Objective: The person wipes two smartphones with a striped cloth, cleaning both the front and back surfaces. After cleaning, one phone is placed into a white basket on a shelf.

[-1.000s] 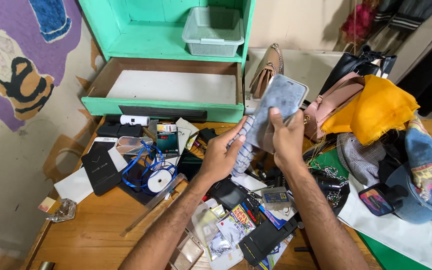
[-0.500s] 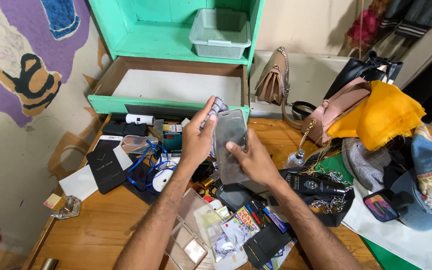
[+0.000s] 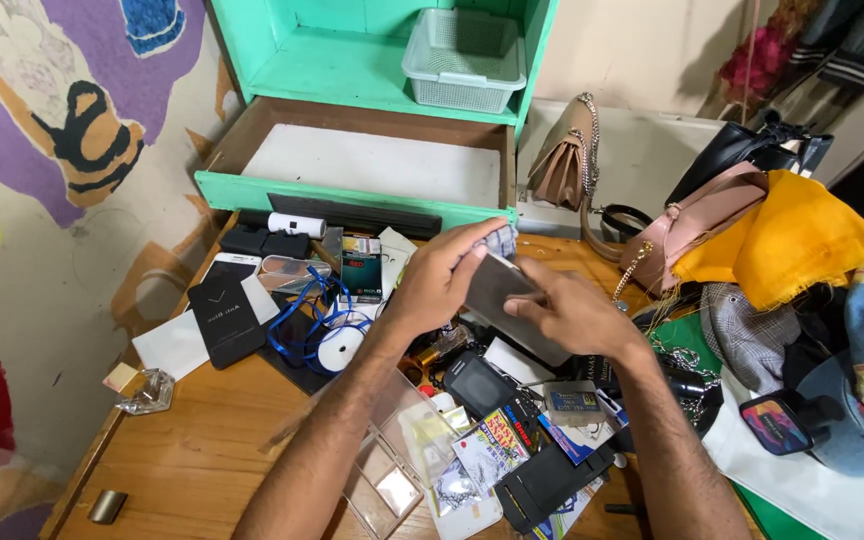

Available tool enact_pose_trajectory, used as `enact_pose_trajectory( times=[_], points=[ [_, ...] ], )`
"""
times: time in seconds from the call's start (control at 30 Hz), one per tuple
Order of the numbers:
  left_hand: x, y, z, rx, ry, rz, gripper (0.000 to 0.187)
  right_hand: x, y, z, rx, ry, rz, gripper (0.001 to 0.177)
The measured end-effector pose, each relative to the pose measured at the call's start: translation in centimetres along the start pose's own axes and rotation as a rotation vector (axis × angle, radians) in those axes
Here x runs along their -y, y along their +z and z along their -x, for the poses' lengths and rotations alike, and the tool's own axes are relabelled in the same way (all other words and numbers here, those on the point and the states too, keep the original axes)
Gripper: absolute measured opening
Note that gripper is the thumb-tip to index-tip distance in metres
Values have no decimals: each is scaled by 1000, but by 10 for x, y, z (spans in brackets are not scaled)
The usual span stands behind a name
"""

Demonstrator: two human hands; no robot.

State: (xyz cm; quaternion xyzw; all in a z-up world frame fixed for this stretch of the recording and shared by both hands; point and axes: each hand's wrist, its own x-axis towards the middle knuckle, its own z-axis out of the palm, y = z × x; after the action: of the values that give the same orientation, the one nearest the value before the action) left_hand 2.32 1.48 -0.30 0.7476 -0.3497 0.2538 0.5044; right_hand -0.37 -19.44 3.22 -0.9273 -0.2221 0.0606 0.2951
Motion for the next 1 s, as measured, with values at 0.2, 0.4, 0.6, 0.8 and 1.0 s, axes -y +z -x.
enact_pose_trajectory(
  times=[0.2,0.4,0.6,0.8,1.0],
  points=[
    [11,-2,5,8,-4,11,36,-8,4,1,-64,24,124,31],
    [31,-9,10,-3,-21,29,37,-17,2,-4,-195,-55,30,47],
    [36,-4,11,-54,-22,129,38,-9,3,-12,-73,-19,-206,54],
    [38,-3,16,-29,-69,191,36,11,7,-11,-11,63,-118,49],
    [47,-11,17,-76,-113,141,35,-16,17,-18,-314,80,-414,39]
  ],
)
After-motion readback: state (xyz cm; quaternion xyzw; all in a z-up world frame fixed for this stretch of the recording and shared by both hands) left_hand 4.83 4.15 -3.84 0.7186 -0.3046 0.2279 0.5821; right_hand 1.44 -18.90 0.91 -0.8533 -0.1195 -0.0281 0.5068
